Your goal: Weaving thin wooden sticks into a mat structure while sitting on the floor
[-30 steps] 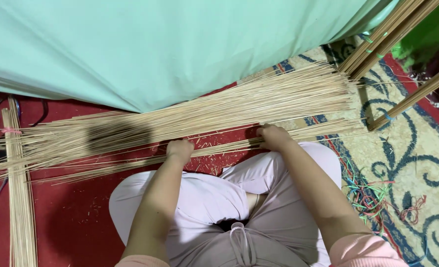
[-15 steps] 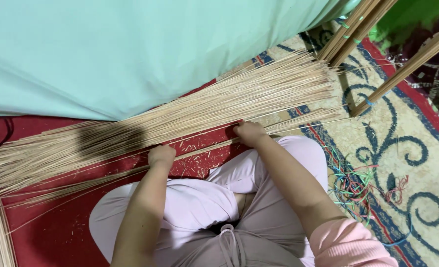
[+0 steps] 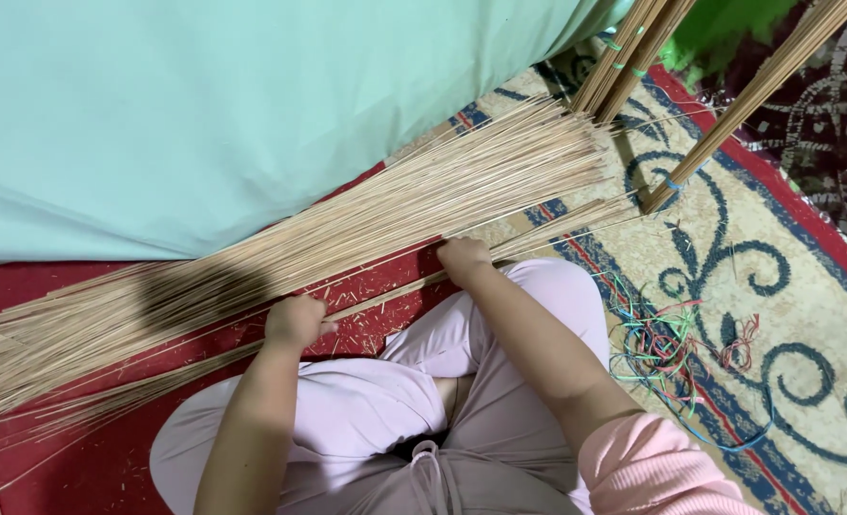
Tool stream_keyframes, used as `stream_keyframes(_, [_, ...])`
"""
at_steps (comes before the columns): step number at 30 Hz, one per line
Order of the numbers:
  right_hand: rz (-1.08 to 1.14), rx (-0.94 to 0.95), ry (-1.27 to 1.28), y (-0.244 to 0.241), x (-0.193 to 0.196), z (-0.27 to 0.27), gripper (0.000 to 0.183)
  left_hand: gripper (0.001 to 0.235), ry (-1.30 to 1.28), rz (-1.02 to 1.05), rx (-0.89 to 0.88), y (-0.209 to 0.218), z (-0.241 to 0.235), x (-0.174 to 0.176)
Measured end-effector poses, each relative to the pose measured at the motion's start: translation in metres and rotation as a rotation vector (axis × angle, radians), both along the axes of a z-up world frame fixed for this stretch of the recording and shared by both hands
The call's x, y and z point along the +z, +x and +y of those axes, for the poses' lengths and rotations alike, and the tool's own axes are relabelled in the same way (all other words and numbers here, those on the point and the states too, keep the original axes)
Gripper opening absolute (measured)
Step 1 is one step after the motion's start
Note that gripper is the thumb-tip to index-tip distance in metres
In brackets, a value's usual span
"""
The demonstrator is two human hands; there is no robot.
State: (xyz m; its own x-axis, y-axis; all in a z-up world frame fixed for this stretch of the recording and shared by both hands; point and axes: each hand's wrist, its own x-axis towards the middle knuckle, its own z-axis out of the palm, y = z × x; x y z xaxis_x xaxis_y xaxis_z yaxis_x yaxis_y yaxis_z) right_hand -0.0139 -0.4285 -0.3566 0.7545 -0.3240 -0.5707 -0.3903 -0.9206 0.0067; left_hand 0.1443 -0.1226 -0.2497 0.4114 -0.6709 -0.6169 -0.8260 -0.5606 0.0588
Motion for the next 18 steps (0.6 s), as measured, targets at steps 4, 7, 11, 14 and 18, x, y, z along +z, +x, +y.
stream_keyframes(4, [-0.038, 0.025, 0.039, -0.005, 0.096, 0.016, 0.060, 0.046, -0.042, -0.101, 0.021, -0.003, -0.002, 0.024])
stream_keyframes(7, [-0.055, -0.103, 0.125, 0.000, 0.124, 0.018, 0.059, 0.026, -0.302, -0.274, 0.040, 0.019, 0.019, -0.054])
stream_keyframes(11, [-0.350, 0.013, -0.060, 0.002, 0.054, 0.000, 0.034, 0.028, -0.208, -0.258, 0.099, 0.022, 0.013, -0.040])
stream_keyframes(14, [-0.335, 0.050, -0.061, 0.007, 0.036, -0.005, 0.031, 0.029, -0.165, -0.259, 0.121, 0.026, 0.011, -0.053])
stream_keyframes(18, [-0.248, 0.075, -0.007, 0.012, 0.039, -0.003, 0.037, 0.028, -0.134, -0.295, 0.111, 0.029, 0.006, -0.063])
